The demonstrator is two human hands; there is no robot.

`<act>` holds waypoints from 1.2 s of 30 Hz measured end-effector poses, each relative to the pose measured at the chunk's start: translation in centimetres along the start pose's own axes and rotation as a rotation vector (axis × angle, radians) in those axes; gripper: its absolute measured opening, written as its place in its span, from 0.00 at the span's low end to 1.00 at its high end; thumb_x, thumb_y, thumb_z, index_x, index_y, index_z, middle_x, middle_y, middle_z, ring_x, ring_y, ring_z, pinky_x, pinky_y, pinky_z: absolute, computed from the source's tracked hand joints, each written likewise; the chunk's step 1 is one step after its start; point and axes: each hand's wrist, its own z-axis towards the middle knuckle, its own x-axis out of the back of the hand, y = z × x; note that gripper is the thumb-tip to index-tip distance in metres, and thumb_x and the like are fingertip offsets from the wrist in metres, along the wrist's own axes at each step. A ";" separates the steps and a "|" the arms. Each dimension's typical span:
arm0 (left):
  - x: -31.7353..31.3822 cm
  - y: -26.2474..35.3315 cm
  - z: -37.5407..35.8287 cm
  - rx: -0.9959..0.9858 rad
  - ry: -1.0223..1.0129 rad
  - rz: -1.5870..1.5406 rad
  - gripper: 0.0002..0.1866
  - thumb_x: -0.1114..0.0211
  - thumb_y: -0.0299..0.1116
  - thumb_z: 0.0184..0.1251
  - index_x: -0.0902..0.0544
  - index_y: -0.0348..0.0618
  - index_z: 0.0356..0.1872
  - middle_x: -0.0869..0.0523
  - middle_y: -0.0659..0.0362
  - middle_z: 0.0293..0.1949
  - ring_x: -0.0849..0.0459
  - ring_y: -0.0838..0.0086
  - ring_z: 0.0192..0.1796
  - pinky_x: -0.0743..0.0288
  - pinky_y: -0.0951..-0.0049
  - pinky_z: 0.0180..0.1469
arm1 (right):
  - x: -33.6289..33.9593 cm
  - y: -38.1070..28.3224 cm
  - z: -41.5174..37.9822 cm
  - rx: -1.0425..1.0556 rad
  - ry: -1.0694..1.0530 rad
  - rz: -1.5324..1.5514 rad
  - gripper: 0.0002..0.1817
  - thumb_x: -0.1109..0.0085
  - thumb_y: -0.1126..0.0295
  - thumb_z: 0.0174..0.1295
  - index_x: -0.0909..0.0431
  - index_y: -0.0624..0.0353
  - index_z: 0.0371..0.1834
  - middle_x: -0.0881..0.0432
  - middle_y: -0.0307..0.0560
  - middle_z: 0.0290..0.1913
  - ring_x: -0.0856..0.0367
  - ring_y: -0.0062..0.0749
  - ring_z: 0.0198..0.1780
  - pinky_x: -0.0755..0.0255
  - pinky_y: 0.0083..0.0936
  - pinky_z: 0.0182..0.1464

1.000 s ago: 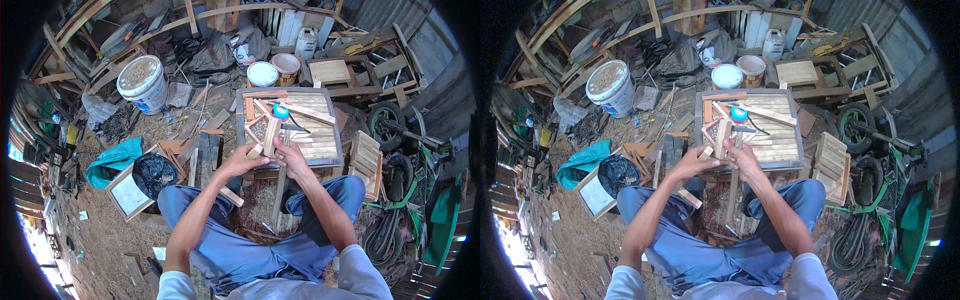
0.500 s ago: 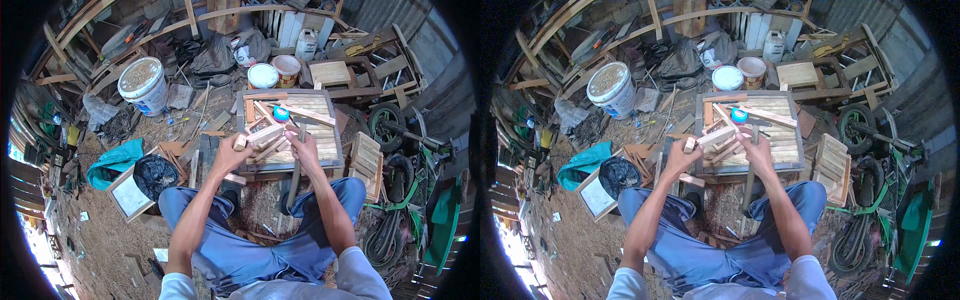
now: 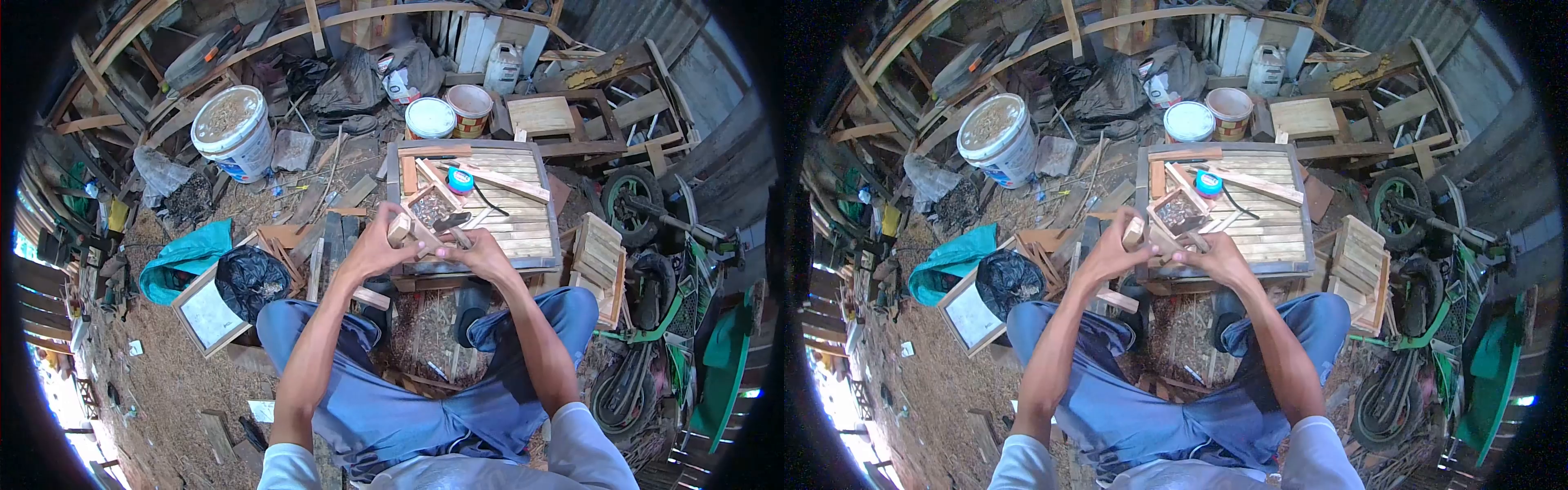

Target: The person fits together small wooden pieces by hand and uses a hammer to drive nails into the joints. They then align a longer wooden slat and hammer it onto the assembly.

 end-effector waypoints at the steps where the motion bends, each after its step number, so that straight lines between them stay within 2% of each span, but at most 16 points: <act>1: 0.2 0.1 -0.1 0.001 0.006 -0.045 0.29 0.33 0.36 0.58 0.37 0.44 0.58 0.22 0.53 0.45 0.25 0.70 0.49 0.30 0.68 0.53 | 0.0 0.0 0.0 -0.003 -0.010 0.046 0.24 0.23 0.57 0.53 0.14 0.63 0.48 0.12 0.45 0.40 0.17 0.26 0.41 0.26 0.26 0.48; 4: 1.5 -1.8 1.2 -0.026 -0.029 -0.195 0.33 0.36 0.38 0.63 0.48 0.46 0.60 0.29 0.51 0.52 0.31 0.67 0.57 0.37 0.68 0.60 | 0.2 -0.5 -0.3 -0.027 -0.014 0.085 0.24 0.23 0.56 0.53 0.13 0.63 0.47 0.12 0.45 0.39 0.17 0.26 0.41 0.26 0.25 0.48; 5: 1.6 -2.3 1.1 0.045 -0.032 -0.191 0.26 0.41 0.36 0.67 0.45 0.42 0.59 0.30 0.53 0.54 0.33 0.70 0.59 0.41 0.69 0.63 | 0.2 -0.6 -0.4 -0.038 -0.012 0.080 0.23 0.23 0.56 0.53 0.13 0.62 0.46 0.12 0.45 0.39 0.17 0.26 0.41 0.26 0.25 0.48; 8: 1.3 -2.2 1.1 -0.072 -0.019 -0.243 0.23 0.43 0.35 0.72 0.40 0.38 0.61 0.27 0.56 0.53 0.30 0.73 0.56 0.36 0.69 0.59 | 0.1 -2.0 -1.1 -0.041 -0.009 0.101 0.23 0.23 0.55 0.53 0.13 0.63 0.44 0.12 0.45 0.38 0.18 0.25 0.40 0.26 0.25 0.47; 11: 1.1 -2.4 1.1 -0.004 -0.025 -0.331 0.22 0.44 0.37 0.76 0.32 0.35 0.64 0.22 0.58 0.49 0.25 0.76 0.49 0.31 0.71 0.55 | 0.1 -2.3 -1.3 -0.023 0.009 0.093 0.22 0.23 0.55 0.53 0.12 0.63 0.42 0.12 0.44 0.37 0.18 0.25 0.39 0.26 0.24 0.46; 14: 1.1 -2.0 1.0 -0.039 0.038 -0.302 0.25 0.42 0.43 0.76 0.26 0.34 0.63 0.18 0.61 0.44 0.23 0.78 0.41 0.27 0.75 0.48 | 0.1 -1.9 -1.2 -0.004 0.034 0.071 0.21 0.23 0.55 0.53 0.12 0.63 0.39 0.12 0.43 0.35 0.18 0.23 0.37 0.27 0.22 0.43; 17: 0.9 -2.4 1.1 -0.073 0.059 -0.272 0.21 0.41 0.42 0.75 0.22 0.36 0.58 0.18 0.62 0.34 0.22 0.80 0.36 0.27 0.75 0.42 | 0.0 -1.9 -1.2 0.034 0.054 0.075 0.21 0.23 0.56 0.53 0.12 0.63 0.38 0.13 0.42 0.32 0.19 0.22 0.34 0.27 0.21 0.40; 20: 1.0 -2.1 1.1 -0.058 0.010 -0.240 0.21 0.41 0.44 0.75 0.20 0.35 0.55 0.18 0.61 0.34 0.22 0.81 0.35 0.27 0.75 0.39 | 0.1 -2.4 -1.4 0.028 0.074 0.027 0.20 0.23 0.56 0.53 0.12 0.64 0.38 0.13 0.41 0.30 0.19 0.20 0.32 0.27 0.21 0.39; 23: 1.1 -2.4 1.2 0.005 -0.069 -0.250 0.24 0.42 0.49 0.75 0.20 0.37 0.56 0.17 0.63 0.40 0.22 0.80 0.37 0.27 0.77 0.41 | 0.1 -2.5 -1.5 0.034 0.079 0.033 0.21 0.22 0.57 0.52 0.12 0.64 0.40 0.12 0.41 0.31 0.19 0.19 0.33 0.26 0.20 0.38; 29: 1.5 -2.5 1.2 0.054 -0.110 -0.183 0.24 0.41 0.50 0.74 0.20 0.38 0.55 0.20 0.65 0.34 0.23 0.81 0.35 0.27 0.77 0.39 | 0.1 -2.7 -1.7 -0.006 0.089 0.021 0.22 0.22 0.58 0.51 0.12 0.65 0.42 0.12 0.43 0.33 0.18 0.20 0.33 0.25 0.21 0.39; 32: 1.2 -2.3 1.2 0.024 -0.074 -0.205 0.24 0.40 0.48 0.73 0.20 0.36 0.56 0.20 0.64 0.26 0.24 0.82 0.30 0.33 0.76 0.32 | 0.1 -1.9 -1.3 0.001 0.089 0.037 0.22 0.21 0.58 0.51 0.13 0.65 0.41 0.12 0.43 0.33 0.18 0.20 0.33 0.26 0.21 0.39; 36: 1.3 -2.2 1.1 0.036 -0.079 -0.188 0.22 0.41 0.48 0.74 0.19 0.38 0.54 0.22 0.64 0.25 0.26 0.82 0.29 0.35 0.76 0.31 | 0.1 -2.2 -1.4 -0.013 0.094 0.042 0.22 0.21 0.58 0.50 0.13 0.65 0.40 0.13 0.43 0.32 0.18 0.21 0.33 0.26 0.20 0.38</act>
